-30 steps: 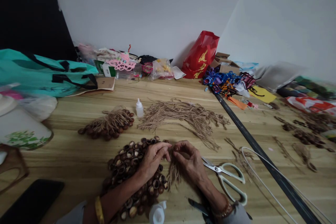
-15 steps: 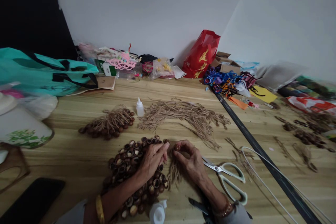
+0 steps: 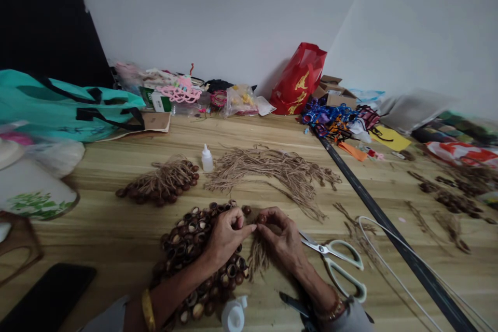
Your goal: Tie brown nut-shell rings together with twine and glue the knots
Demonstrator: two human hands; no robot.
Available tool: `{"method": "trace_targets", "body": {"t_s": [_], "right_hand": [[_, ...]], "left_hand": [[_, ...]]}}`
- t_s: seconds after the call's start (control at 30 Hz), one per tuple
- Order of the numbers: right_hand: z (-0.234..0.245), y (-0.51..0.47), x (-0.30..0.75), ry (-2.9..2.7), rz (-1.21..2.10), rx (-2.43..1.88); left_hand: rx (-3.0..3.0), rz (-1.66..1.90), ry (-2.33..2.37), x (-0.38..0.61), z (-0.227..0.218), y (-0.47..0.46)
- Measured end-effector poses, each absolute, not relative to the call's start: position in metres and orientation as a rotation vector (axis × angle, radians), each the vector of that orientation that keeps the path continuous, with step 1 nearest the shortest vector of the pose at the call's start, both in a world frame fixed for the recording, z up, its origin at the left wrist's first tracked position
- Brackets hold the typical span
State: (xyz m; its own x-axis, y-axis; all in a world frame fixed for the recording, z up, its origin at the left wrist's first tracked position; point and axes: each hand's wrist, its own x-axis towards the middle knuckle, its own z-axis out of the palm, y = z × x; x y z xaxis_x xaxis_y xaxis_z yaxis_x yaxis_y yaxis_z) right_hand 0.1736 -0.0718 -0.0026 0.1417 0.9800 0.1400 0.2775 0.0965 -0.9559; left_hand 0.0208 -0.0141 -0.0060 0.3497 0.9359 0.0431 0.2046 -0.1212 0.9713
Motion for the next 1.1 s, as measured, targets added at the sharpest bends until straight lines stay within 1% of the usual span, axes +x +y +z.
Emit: {"method": "trace_targets", "body": {"t_s": [0.17, 0.47, 0.83, 1.1], "right_hand": [[-0.0017, -0.0719, 0.1727, -1.393, 0.802, -1.353], [-0.0027, -0.0736, 0.1736, -1.572, 0.635, -1.326], [-0.0048, -0.0737, 0.1753, -1.686, 0.598, -1.294], [-0.0068, -0.0747, 0.1773, -1.796, 0.479, -1.35]], "left_hand": [[1.495, 0.839, 1.009, 0.0199, -0.0061, -0.0145], [1.643, 0.825, 0.916, 0.0185, -0.0132, -0.0137], [1.575, 0.811, 0.983, 0.0207, -0.0084, -0.0171], [1.741, 0.815, 0.971, 0.0194, -0.0063, -0.0198]]}}
